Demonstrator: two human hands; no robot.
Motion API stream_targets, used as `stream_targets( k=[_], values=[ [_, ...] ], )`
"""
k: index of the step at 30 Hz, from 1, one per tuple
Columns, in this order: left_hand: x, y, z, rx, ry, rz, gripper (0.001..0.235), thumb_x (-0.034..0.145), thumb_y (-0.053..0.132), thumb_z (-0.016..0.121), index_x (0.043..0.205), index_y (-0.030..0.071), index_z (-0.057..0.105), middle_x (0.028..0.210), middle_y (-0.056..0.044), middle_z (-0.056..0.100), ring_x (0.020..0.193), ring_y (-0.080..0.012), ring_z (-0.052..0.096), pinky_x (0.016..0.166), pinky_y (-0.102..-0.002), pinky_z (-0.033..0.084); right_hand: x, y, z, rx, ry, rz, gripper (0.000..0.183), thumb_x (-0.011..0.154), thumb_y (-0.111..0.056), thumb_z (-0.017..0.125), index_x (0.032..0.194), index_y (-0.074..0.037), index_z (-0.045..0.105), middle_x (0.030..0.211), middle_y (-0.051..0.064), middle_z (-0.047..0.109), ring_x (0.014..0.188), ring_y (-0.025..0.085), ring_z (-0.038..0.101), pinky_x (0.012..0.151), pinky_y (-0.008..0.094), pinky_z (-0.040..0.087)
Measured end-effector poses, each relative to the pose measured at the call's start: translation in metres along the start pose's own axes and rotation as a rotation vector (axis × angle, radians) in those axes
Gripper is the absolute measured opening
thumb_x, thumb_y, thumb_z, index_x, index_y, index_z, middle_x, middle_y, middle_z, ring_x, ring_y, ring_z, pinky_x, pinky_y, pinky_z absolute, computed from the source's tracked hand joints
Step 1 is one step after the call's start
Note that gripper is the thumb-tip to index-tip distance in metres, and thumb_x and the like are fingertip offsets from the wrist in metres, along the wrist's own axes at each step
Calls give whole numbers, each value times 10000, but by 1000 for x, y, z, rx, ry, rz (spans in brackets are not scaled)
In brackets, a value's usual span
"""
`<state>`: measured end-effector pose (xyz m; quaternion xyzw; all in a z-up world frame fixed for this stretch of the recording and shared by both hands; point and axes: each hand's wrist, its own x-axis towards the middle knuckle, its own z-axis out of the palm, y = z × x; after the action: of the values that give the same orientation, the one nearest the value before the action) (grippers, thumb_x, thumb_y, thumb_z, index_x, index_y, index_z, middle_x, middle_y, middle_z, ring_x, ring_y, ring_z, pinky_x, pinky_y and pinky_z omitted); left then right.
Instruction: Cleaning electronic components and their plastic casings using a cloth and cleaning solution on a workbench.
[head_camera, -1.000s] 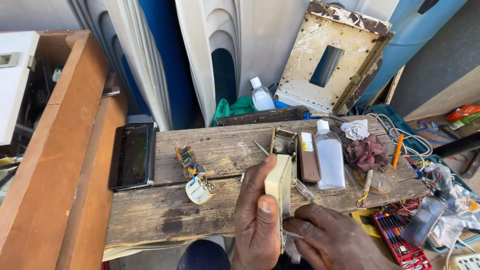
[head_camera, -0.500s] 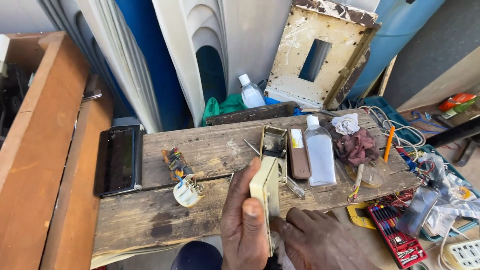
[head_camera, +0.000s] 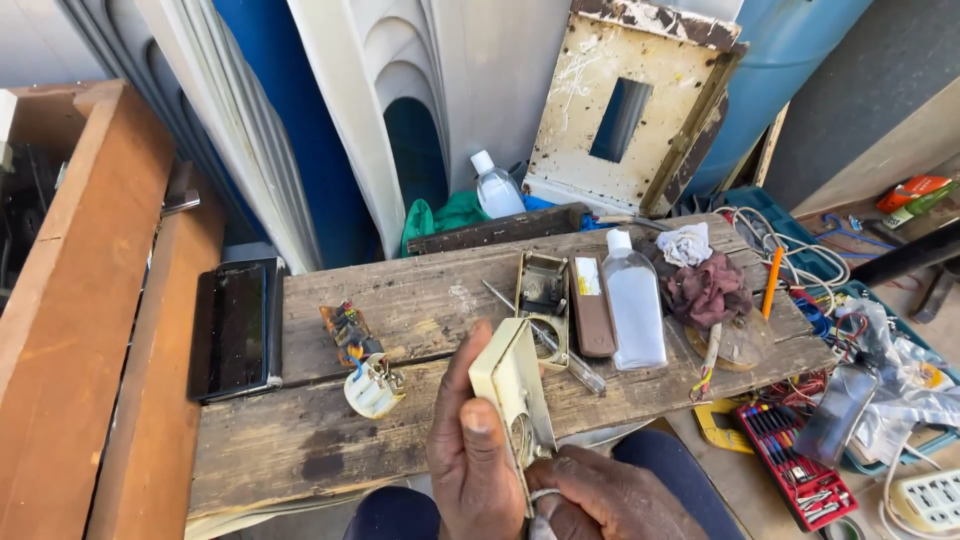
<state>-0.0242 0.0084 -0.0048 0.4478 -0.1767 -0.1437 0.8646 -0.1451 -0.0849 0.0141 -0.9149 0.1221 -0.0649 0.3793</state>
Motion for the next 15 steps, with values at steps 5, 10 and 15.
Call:
stream_targets(
  k=[5,10,15],
  values=[
    [5,-10,-2,-130,-44,62,697,1066,551,557,1554,58,492,1668,-181,457,1504,-442,521,1058,-619,667,-4,-4,-19,750,31,580,272,983,-191,764,1108,-22,937,772,63,737,624,136,533,581,266,358],
    [1,1,-1,-168,-110,-30,730,1029,600,623,1497,42,578,1625,-232,526,1470,-422,563,1084,-542,586,8,6,-39,-666,117,-568,345,1006,-252,685,1342,-176,669,1063,-2,645,835,215,673,757,376,550],
    [2,-4,4,-121,-150,-6,696,1048,579,606,1490,42,578,1627,-209,523,1526,-417,504,1163,-566,540,10,9,-18,-826,124,-462,324,967,-316,649,1256,-183,710,961,32,630,745,285,638,647,459,527]
  ],
)
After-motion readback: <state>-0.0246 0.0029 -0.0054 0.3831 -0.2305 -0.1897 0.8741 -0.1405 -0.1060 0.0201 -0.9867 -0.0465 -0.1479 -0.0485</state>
